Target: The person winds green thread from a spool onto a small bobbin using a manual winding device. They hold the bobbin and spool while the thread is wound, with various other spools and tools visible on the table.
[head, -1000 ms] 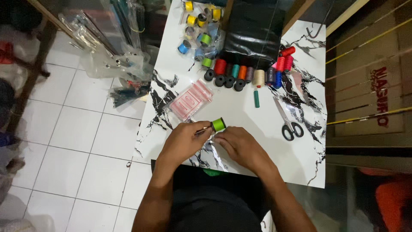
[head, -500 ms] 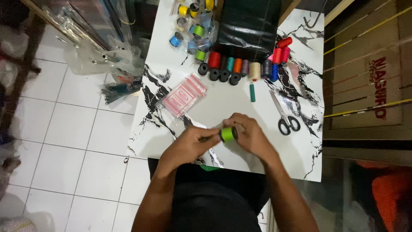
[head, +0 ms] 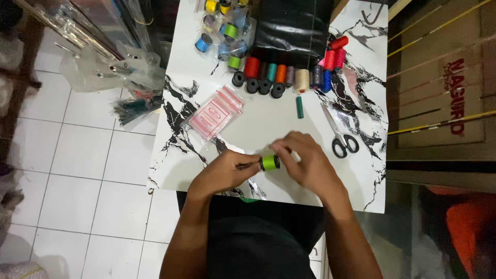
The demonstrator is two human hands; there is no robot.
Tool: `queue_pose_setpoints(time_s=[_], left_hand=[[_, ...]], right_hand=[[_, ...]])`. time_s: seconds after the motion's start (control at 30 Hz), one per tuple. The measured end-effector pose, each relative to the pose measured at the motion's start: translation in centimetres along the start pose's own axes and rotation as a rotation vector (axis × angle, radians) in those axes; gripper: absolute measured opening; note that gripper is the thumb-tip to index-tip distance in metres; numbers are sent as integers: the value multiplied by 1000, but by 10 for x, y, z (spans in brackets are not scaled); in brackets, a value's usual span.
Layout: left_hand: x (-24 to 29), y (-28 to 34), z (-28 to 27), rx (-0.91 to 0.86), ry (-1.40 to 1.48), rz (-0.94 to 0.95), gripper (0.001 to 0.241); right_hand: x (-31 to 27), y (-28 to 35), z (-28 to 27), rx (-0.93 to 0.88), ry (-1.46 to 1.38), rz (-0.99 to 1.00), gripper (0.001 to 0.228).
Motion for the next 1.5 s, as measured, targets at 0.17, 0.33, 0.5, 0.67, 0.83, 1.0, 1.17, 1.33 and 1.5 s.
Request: queue_pose_setpoints(time_s=[0.17,0.33,0.5,0.67,0.83,1.0,1.17,1.33,1.5], left_hand=[[-25,-2,-3,37,51,90,31],[-7,-6,-25,229,-21,79,21],[-7,-3,-15,21,-234,-172,36],[-7,1,-3,-16,-101,16,32],[17,13,-20,134,-67,89,29],[-5,8,-23,135,-206,-113,31],[-3,6,-7,-5,-84,34,29],[-9,-1,-26,35,-73,139,34],[-34,-10,-48,94,-242,-82,33]], right_hand=[[39,-4,23,-66,-141,84,17],[36,14,48,-283,-16,120,19],[-7,4,13,-171,91,-102,13],[13,-17,6,-77,88,-230,11],[38,4,46,-169,99,-171,17],[2,10,43,-459,149,-20,21],[19,-15,16,-241,157,-147,12],[44,-3,46,-262,184,-100,17],[7,12,65,-375,344,-199,10]])
Point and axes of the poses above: each hand's wrist, its own y-axis away from the middle knuckle, its own z-axis out of the palm, x = y × z, the point moved 6 cm from there along -y, towards the middle knuckle, and after that the axes turned 5 degrees about -x, right-handed, at the moved point
